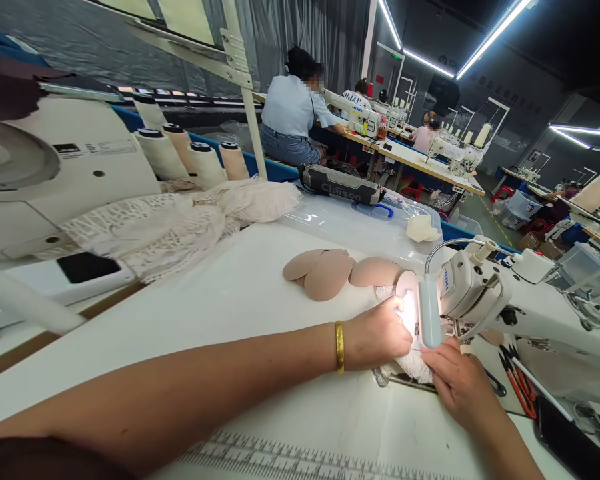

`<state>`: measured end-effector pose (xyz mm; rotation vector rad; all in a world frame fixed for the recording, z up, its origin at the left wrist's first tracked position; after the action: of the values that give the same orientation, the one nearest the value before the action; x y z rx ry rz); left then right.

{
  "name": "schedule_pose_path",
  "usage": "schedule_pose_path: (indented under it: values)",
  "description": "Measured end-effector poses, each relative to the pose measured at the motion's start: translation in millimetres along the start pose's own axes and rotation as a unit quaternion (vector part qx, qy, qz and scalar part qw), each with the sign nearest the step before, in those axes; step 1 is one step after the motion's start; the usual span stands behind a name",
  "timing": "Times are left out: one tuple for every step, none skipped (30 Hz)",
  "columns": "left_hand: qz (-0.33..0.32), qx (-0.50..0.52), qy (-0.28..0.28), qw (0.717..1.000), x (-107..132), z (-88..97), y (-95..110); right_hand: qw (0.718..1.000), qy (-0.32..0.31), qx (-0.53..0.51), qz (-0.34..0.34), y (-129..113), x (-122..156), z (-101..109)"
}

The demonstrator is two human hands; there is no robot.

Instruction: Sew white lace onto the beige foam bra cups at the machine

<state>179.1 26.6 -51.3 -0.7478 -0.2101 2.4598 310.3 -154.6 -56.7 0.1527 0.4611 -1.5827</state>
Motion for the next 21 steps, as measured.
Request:
schedule_pose_path:
  values:
    - [0.008,-0.003,0.008,1.000,-0.7,-3.0,0.7,1.000,-0.001,0.010,-0.013,3.0,1.2,-1.7]
    - [0.017,-0.006,0.017,1.000,-1.2,-6.7,1.1,0.999,0.001,0.025,-0.029,6.2,2.4,-3.5]
    - [0.024,-0.006,0.025,0.999,-1.7,-10.8,1.4,0.998,0.008,0.045,-0.048,9.5,3.2,-5.4]
    - [0.031,-0.004,0.031,0.999,-2.0,-15.3,1.4,0.996,0.021,0.065,-0.066,12.7,3.6,-7.1]
    - [0.037,-0.001,0.035,0.999,-2.2,-20.0,1.1,0.993,0.040,0.079,-0.080,15.4,3.4,-8.5]
    - [0.042,0.004,0.039,0.998,-2.2,-24.5,0.7,0.990,0.060,0.088,-0.089,17.6,2.6,-9.6]
    - [0.047,0.010,0.040,0.998,-2.2,-28.7,0.2,0.988,0.080,0.089,-0.093,19.0,1.4,-10.2]
    - [0.051,0.018,0.041,0.998,-2.2,-32.2,-0.2,0.987,0.097,0.086,-0.092,19.7,-0.2,-10.6]
    - [0.055,0.026,0.039,0.997,-2.2,-35.0,-0.4,0.987,0.108,0.081,-0.091,19.9,-1.8,-10.6]
    - [0.058,0.034,0.036,0.997,-2.2,-36.7,-0.4,0.987,0.113,0.076,-0.090,19.7,-3.2,-10.5]
    - [0.061,0.042,0.032,0.997,-2.4,-37.2,-0.1,0.987,0.115,0.073,-0.091,19.3,-4.2,-10.2]
    - [0.063,0.048,0.028,0.997,-2.5,-36.4,0.5,0.987,0.114,0.070,-0.091,18.8,-4.6,-9.8]
    - [0.064,0.053,0.024,0.996,-2.6,-34.1,1.3,0.987,0.113,0.068,-0.087,18.2,-4.4,-9.4]
    - [0.066,0.057,0.021,0.996,-2.5,-30.5,2.3,0.988,0.110,0.066,-0.081,17.6,-3.6,-9.1]
    - [0.067,0.062,0.018,0.996,-2.3,-25.8,3.3,0.989,0.110,0.066,-0.073,17.2,-2.3,-8.9]
    - [0.068,0.067,0.012,0.995,-1.9,-20.3,4.2,0.989,0.112,0.070,-0.063,16.7,-0.7,-8.8]
    - [0.069,0.075,0.001,0.995,-1.3,-14.5,4.9,0.989,0.115,0.077,-0.056,16.3,1.1,-8.7]
    - [0.071,0.082,-0.012,0.994,-0.7,-8.7,5.3,0.988,0.119,0.087,-0.052,15.8,2.8,-8.7]
    - [0.077,0.088,-0.028,0.993,-0.1,-3.3,5.3,0.986,0.123,0.098,-0.049,14.9,4.2,-8.5]
    - [0.087,0.091,-0.043,0.991,0.4,1.5,4.9,0.985,0.126,0.107,-0.045,13.2,5.2,-8.0]
    - [0.099,0.093,-0.057,0.989,0.6,5.4,4.4,0.985,0.126,0.111,-0.039,10.5,5.6,-7.2]
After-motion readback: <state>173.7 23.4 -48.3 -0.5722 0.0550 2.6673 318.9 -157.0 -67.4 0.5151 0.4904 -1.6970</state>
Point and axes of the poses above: each hand's wrist, its own x-axis away from the middle knuckle, its own z-axis out of the back of the hand, y = z × x, the point moved 2 cm from there along -x, towards the middle knuckle, and after that the axes turned 9 degrees about -z, right-handed, at the moved point
